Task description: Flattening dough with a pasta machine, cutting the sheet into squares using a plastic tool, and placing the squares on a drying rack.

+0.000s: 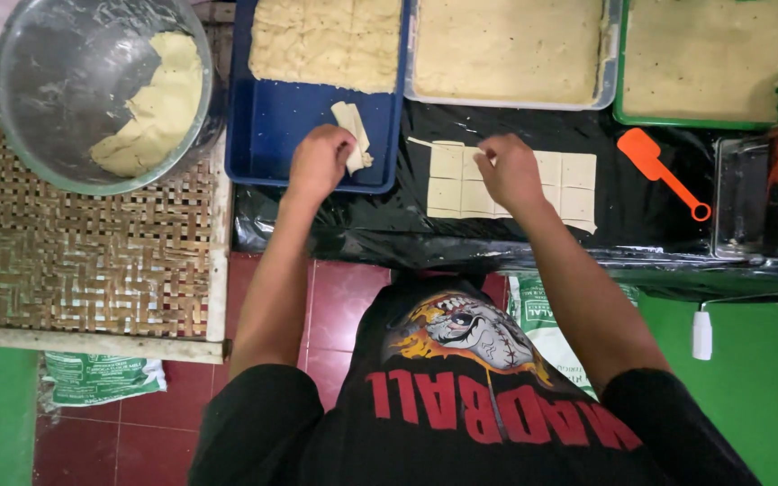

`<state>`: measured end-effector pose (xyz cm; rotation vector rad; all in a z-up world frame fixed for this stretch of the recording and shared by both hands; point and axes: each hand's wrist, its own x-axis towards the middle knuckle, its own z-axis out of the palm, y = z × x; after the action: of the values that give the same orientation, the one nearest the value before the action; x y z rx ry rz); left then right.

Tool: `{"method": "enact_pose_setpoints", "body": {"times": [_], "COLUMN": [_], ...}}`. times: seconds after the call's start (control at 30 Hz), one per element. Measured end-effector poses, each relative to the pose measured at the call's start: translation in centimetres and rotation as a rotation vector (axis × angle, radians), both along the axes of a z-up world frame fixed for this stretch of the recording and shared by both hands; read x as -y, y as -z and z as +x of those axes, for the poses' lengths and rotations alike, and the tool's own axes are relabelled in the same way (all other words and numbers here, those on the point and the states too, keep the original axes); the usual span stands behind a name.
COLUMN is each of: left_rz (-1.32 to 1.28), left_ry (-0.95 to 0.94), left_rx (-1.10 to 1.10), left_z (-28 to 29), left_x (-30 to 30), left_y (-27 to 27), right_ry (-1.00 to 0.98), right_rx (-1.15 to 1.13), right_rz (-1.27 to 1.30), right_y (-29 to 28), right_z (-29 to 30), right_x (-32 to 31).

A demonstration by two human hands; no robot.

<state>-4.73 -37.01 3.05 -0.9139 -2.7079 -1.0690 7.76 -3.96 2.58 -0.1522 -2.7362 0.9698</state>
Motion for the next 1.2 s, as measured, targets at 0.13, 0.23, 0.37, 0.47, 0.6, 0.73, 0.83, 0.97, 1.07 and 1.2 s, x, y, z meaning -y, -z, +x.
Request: {"method": "enact_pose_setpoints", "body": {"times": [0.13,0.23,0.37,0.47,0.6,0.73,0.83,0.97,1.07,1.2], "left_rz": [-0.041,0.05,0.052,0.052,0.097,0.12,0.138,0.138,0.158,0.139], "left_ry": [-0.006,-0.024,-0.04,-0.051,-0.061,-0.078,-0.099,-0.102,-0.117,-0.13], "left_rx": [0.0,-0.058,-0.037,-0.022,-0.026,-0.049,-0.043,-0.052,-0.053,-0.033], "left_z": [1.1,2.3,2.4,2.6,2.7,2.7,2.4,2.3,2.3,2.4], "left_x": [0.1,0.8,1.8,1.9,1.8,2.0,2.1,2.3,2.1,2.3], "left_y": [-0.5,-1.3,-0.1,-0.3,-0.8,-0.1,0.3,0.7,0.6,0.4], "right_ry": [-0.019,-0.047,-0.049,-0.051,-0.026,0.022,0.016,0.02,0.025,0.079], "right_rx": [0.025,0.157,0.282,0.217,0.211,0.329,0.289,0.245,0.399,0.49], "right_rz": [0.023,0.065,0.097,0.107,0.166,0.144,0.183,0.38,0.331,0.319], "right_y": [1.3,2.2,3.3,4.3,4.6,5.7,7.4,5.9,3.9,5.5], "right_z": [-3.3,-4.3,-5.0,-5.7,-6.5,-7.0,-7.5,-7.9,-8.0,-8.7], "right_x": [0.6,0.8,0.4,0.3,0.5,0.3,-0.3,0.3,1.1,0.5]}}
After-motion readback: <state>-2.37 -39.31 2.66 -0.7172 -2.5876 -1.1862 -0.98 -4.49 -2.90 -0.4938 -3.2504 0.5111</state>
